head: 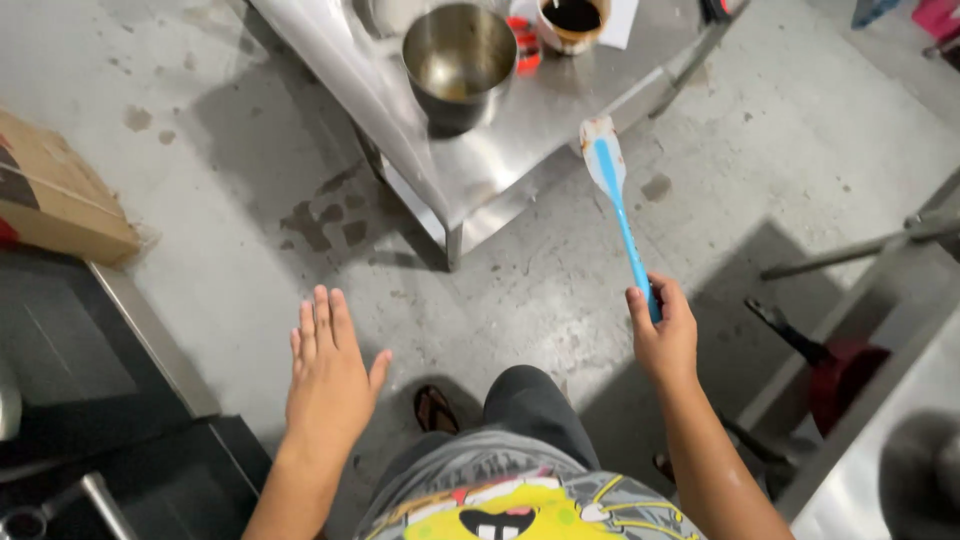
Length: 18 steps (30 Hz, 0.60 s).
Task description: Preparing a sauce in a small pan and frying chicken wings in a large pan on a stove.
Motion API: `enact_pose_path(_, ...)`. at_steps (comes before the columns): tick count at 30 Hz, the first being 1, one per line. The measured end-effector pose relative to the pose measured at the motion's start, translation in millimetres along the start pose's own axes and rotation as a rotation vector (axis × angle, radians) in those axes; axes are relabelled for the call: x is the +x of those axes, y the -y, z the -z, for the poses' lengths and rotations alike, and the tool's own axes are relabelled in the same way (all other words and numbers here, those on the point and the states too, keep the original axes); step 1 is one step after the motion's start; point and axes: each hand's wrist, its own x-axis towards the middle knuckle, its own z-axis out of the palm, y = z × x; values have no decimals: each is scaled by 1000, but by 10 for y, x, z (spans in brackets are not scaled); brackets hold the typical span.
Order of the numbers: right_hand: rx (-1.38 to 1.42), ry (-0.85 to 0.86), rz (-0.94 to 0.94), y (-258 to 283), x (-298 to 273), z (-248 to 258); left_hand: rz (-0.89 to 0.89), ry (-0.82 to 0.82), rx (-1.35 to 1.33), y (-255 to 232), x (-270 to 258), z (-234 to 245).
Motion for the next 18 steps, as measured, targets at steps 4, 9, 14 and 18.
enact_pose_path(4,-64,-12,94,-92,1053,-319,-16,-21,-95,-37,517,-143)
enact_pose_path(9,-55,73,194,-254,2703,-795,280,185,-1,-278,1096,-273)
enact_pose_path(14,-170,79,312,-536,3938,-1191,515,162,-54,-586,1610,-523)
enact_pose_path(18,-192,179,287,-382,4315,-1199,563,188,-50,-845,1931,-521)
